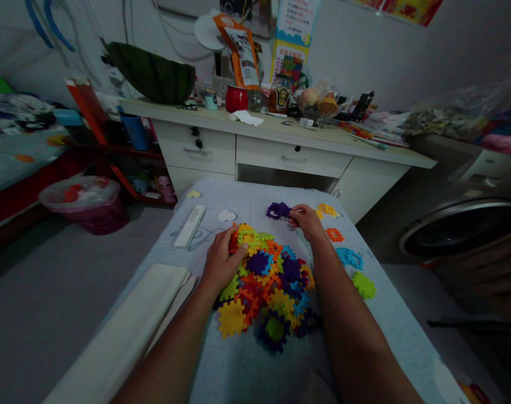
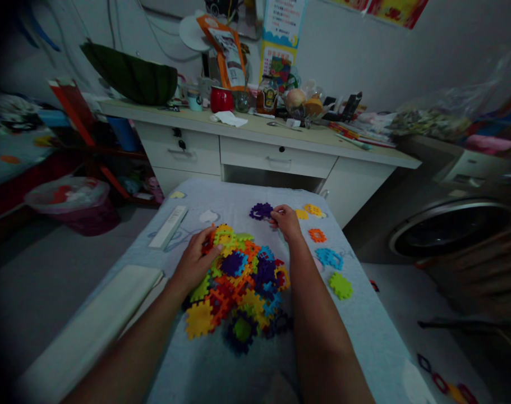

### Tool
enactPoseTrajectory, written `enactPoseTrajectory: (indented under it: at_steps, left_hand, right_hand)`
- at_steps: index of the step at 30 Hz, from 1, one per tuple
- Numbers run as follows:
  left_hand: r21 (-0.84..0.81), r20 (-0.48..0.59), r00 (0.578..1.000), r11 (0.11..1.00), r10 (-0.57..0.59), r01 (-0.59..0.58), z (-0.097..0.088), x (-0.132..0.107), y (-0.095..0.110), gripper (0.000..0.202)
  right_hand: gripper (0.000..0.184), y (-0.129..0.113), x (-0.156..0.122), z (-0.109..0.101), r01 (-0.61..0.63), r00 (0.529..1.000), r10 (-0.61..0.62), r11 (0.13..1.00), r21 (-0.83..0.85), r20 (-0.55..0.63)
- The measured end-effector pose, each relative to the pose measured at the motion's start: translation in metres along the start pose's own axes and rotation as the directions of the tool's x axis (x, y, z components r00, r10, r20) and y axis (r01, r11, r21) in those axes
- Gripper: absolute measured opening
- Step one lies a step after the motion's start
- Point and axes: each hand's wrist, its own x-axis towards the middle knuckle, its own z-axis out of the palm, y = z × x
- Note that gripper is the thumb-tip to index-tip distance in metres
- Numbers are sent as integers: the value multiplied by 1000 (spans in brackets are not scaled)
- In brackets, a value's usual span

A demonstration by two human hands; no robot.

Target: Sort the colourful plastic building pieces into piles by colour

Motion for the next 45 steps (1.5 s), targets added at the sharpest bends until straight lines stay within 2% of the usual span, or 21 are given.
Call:
enactPoseTrajectory:
  at_steps: [3, 5, 7, 9, 11, 14, 17, 19, 22, 24, 25, 27, 28, 29, 31, 32, 33, 35, 40, 42, 45]
  left_hand:
    - [-4, -5, 1000, 1000, 3, -3, 0, 0, 0, 50]
    - [0, -7, 1000, 1000, -2, 2, 0, 1, 0, 49]
    - [5, -4, 1000, 1000, -6, 6, 0, 1, 0, 49]
    - [6, 0, 1000, 1000, -7, 7, 0, 1, 0, 50]
    - [4, 4, 1000, 1000, -7, 7, 0, 0, 0, 51]
    - [8, 7, 1000, 1000, -10, 10, 0, 1, 1, 52]
    - [9, 11, 1000, 1000, -17, 17, -1, 1, 3, 52]
    - [7, 12, 1000, 1000, -20, 19, -2, 1, 4, 52]
    - [8, 11, 1000, 1000, -17, 17, -2, 1, 3, 52]
    - [7, 5, 1000, 1000, -14, 14, -1, 1, 1, 53]
    - [3, 2, 1000, 1000, -11, 11, 0, 1, 0, 53]
    - [-7, -4, 1000, 1000, -7, 7, 1, 1, -2, 52]
    - [-12, -7, 1000, 1000, -4, 4, 2, 1, -3, 51]
    - [-18, -10, 1000, 1000, -1, 1, 2, 1, -4, 51]
    - [-26, -16, 1000, 1000, 4, -5, 2, 1, -4, 51]
    - [-28, -20, 1000, 1000, 6, -6, 2, 2, -4, 51]
    - [-29, -23, 1000, 1000, 7, -7, 2, 2, -4, 51]
    - [-32, -27, 1000, 999, 10, -11, 1, 2, -4, 49]
    - [-49, -28, 1000, 999, 9, -10, 1, 4, -6, 45]
    - [-59, -35, 999, 998, 7, -9, 2, 5, -8, 44]
    - [-77, -42, 999, 997, 8, -11, 3, 5, -11, 44]
  right_hand:
    - [20, 5, 5, 3, 31, 991, -13, 991, 127, -135]
    - [20, 8, 9, 2, 72, 978, -40, 986, 150, -207]
    - [22, 11, 14, -1, 96, 965, -69, 991, 95, -252]
    - [28, 14, 18, -3, 102, 957, -110, 994, -45, -269]
    - [32, 18, 20, -4, 121, 950, -183, 963, -240, -252]
    - [29, 24, 20, -3, 255, 923, -361, 836, -486, -136]
    - [30, 29, 19, 0, 396, 877, -480, 729, -559, -5]
    - [32, 29, 19, -1, 429, 870, -492, 716, -551, 37]
    - [35, 21, 17, -6, 411, 890, -455, 758, -506, 42]
    - [30, 10, 13, -10, 376, 917, -394, 798, -472, 63]
    - [26, 2, 10, -12, 359, 930, -353, 815, -455, 102]
    - [17, -16, -1, -13, 343, 932, -249, 840, -421, 262]
    - [15, -27, -8, -12, 340, 909, -186, 848, -406, 373]
    - [16, -37, -16, -9, 346, 860, -122, 853, -390, 496]
    - [15, -58, -33, 0, 382, 721, -3, 836, -393, 693]
    - [14, -68, -42, 6, 416, 656, 48, 810, -414, 753]
    - [12, -76, -51, 13, 454, 615, 87, 774, -442, 784]
    - [11, -89, -67, 26, 522, 588, 165, 670, -528, 792]
    - [32, -98, -90, 51, 653, 648, 208, 342, -676, 732]
    - [41, -97, -94, 57, 677, 649, 219, 271, -685, 728]
    - [43, -93, -95, 63, 693, 644, 239, 218, -687, 727]
